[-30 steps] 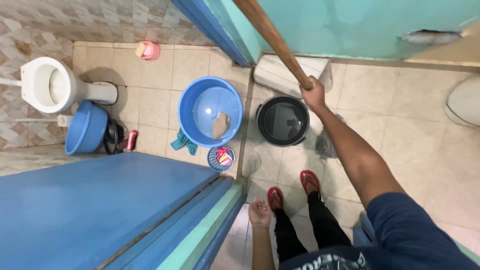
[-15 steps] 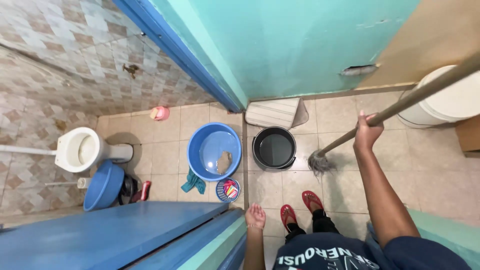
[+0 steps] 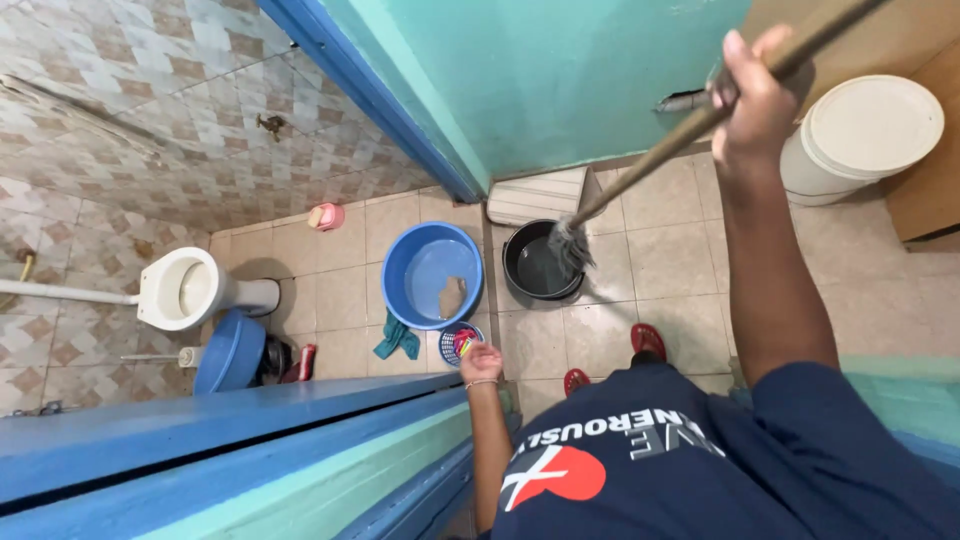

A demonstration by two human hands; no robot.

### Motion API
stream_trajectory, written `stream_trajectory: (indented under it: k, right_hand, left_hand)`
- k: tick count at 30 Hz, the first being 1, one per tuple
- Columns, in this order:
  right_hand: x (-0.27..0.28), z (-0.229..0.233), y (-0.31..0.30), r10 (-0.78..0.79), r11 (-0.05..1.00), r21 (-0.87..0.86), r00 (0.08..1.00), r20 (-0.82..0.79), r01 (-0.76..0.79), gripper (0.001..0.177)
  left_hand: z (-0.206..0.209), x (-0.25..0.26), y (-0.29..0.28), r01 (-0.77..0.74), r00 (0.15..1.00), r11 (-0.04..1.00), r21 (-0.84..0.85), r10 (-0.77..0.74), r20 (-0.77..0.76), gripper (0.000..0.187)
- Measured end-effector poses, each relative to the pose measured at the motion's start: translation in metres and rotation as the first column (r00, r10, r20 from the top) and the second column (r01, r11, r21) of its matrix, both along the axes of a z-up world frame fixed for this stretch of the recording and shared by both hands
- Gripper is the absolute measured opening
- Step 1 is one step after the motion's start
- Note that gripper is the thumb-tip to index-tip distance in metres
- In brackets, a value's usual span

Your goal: The person dips a mop into a bucket of water, wrings the mop head by hand, and then mops the floor in a narrow hallway and a small bathroom area, moving a rug aside to clean underneath it.

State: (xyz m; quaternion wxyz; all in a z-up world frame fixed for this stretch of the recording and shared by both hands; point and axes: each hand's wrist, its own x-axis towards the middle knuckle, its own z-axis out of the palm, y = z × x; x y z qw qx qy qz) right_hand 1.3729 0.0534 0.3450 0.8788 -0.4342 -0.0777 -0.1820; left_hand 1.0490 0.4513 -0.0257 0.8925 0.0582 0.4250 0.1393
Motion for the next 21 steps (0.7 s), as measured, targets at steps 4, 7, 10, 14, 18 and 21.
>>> stream_trajectory:
  k: [4, 7, 10, 14, 18, 21]
  right_hand:
    - [0.029, 0.013, 0.019, 0.149, 0.982, -0.121, 0.989, -0.001, -0.148, 0.030]
    - [0.047, -0.004, 0.042, 0.318, 0.912, -0.273, 0.948, 0.001, -0.306, 0.023]
    - [0.065, -0.022, 0.045, 0.409, 0.887, -0.225, 0.912, -0.023, -0.404, 0.033]
    - [0.099, -0.063, 0.048, 0.397, 0.815, -0.413, 0.911, -0.112, -0.406, 0.034]
    - [0.111, -0.133, 0.053, 0.469, 0.793, -0.375, 0.874, -0.127, -0.480, 0.032]
    - [0.123, -0.159, 0.036, 0.468, 0.816, -0.306, 0.872, -0.145, -0.490, 0.032]
  left_hand:
    - [0.032, 0.003, -0.003, -0.306, 0.941, 0.948, -0.089, 0.286, -0.182, 0.008]
    - [0.043, 0.026, -0.018, -0.347, 0.926, 0.932, -0.102, 0.324, -0.192, 0.004]
    - [0.036, 0.060, -0.030, -0.298, 0.949, 0.952, -0.077, 0.286, -0.135, 0.009]
    - [0.023, 0.101, -0.057, -0.317, 0.948, 0.943, -0.101, 0.309, -0.080, 0.014]
    - [0.011, 0.113, -0.090, -0.389, 0.920, 0.912, -0.134, 0.377, -0.104, 0.015]
    - [0.009, 0.116, -0.118, -0.424, 0.899, 0.898, -0.117, 0.402, -0.176, 0.015]
